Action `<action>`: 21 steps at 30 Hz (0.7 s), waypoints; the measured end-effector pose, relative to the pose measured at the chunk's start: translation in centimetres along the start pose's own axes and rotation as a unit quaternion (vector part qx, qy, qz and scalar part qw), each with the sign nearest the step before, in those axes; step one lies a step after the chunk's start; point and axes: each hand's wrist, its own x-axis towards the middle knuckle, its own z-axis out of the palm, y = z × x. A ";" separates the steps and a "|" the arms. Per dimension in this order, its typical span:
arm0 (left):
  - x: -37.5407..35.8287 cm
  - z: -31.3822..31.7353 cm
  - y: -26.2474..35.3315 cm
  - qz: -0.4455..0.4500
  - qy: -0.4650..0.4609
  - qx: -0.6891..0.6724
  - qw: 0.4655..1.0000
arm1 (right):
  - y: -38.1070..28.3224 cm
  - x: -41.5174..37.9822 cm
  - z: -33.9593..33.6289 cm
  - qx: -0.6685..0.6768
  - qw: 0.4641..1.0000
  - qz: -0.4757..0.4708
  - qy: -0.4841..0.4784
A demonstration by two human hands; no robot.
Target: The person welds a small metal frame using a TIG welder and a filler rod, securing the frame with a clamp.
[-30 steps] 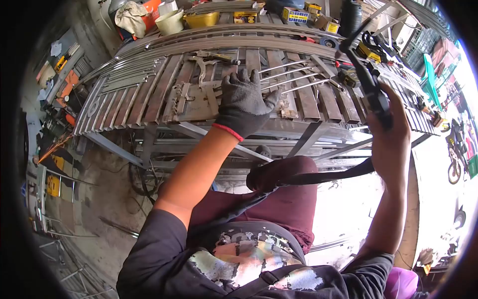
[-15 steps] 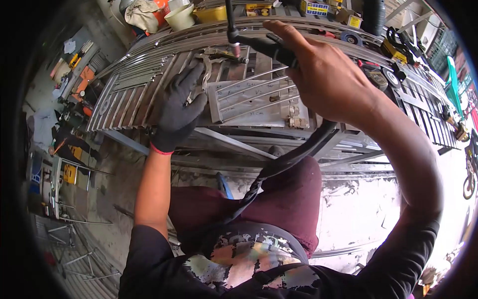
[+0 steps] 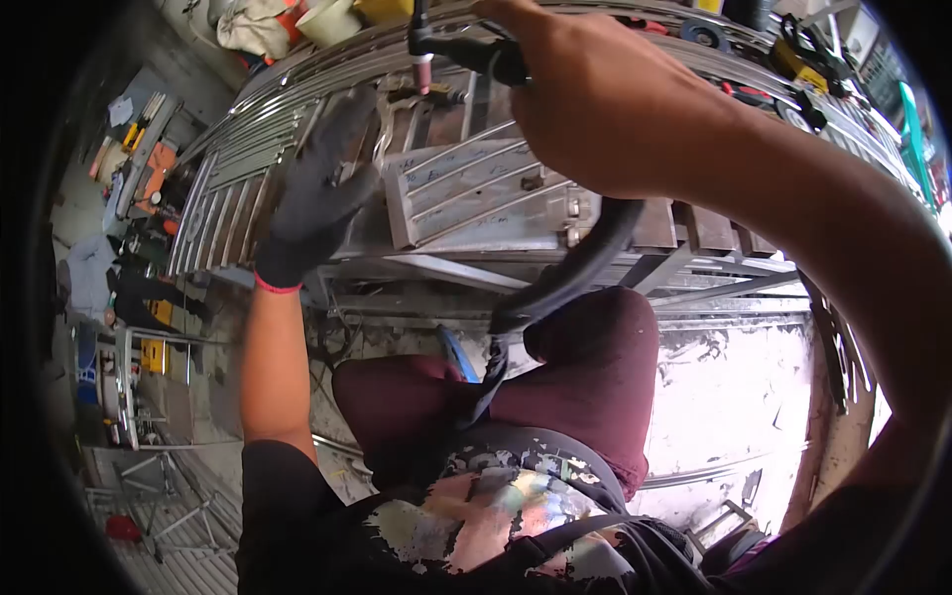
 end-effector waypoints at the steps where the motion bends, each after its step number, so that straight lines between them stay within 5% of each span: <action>1: 0.1 0.4 0.0 0.007 -0.004 -0.024 1.000 | -1.0 0.1 -0.7 -0.002 0.999 0.033 -0.026; 5: -0.4 0.8 0.1 0.014 -0.062 0.117 0.991 | -0.1 -2.2 -1.7 0.011 0.999 0.003 -0.050; 6: -0.6 1.0 -0.8 0.058 -0.078 0.167 0.981 | 2.2 -2.7 -1.2 -0.057 0.994 -0.093 0.005; 7: -0.7 1.5 -1.3 0.102 -0.094 0.214 0.967 | 0.4 -2.1 -4.5 0.017 0.989 -0.009 -0.144; 8: -0.8 1.5 -1.0 0.011 -0.096 0.036 0.995 | -1.3 -1.4 -7.8 0.064 0.955 0.093 -0.276; 10: -0.4 0.8 -0.1 -0.170 -0.103 -0.304 0.931 | -1.2 -3.6 -7.3 0.007 0.980 0.072 -0.185; 13: -0.1 1.1 -1.1 -0.110 -0.136 -0.214 0.961 | -1.1 -3.6 -7.5 -0.006 0.981 0.122 -0.151; 15: 0.1 1.4 -0.6 -0.168 -0.137 -0.367 0.905 | -1.7 -3.0 -6.8 -0.009 0.978 0.170 -0.120; 17: -0.3 1.8 0.4 -0.200 -0.122 -0.527 0.817 | 1.3 -3.9 -2.3 -0.026 0.996 0.078 -0.034; 21: -0.2 1.1 0.1 -0.204 -0.093 -0.444 0.867 | 3.0 -2.6 1.5 0.106 0.994 0.011 -0.016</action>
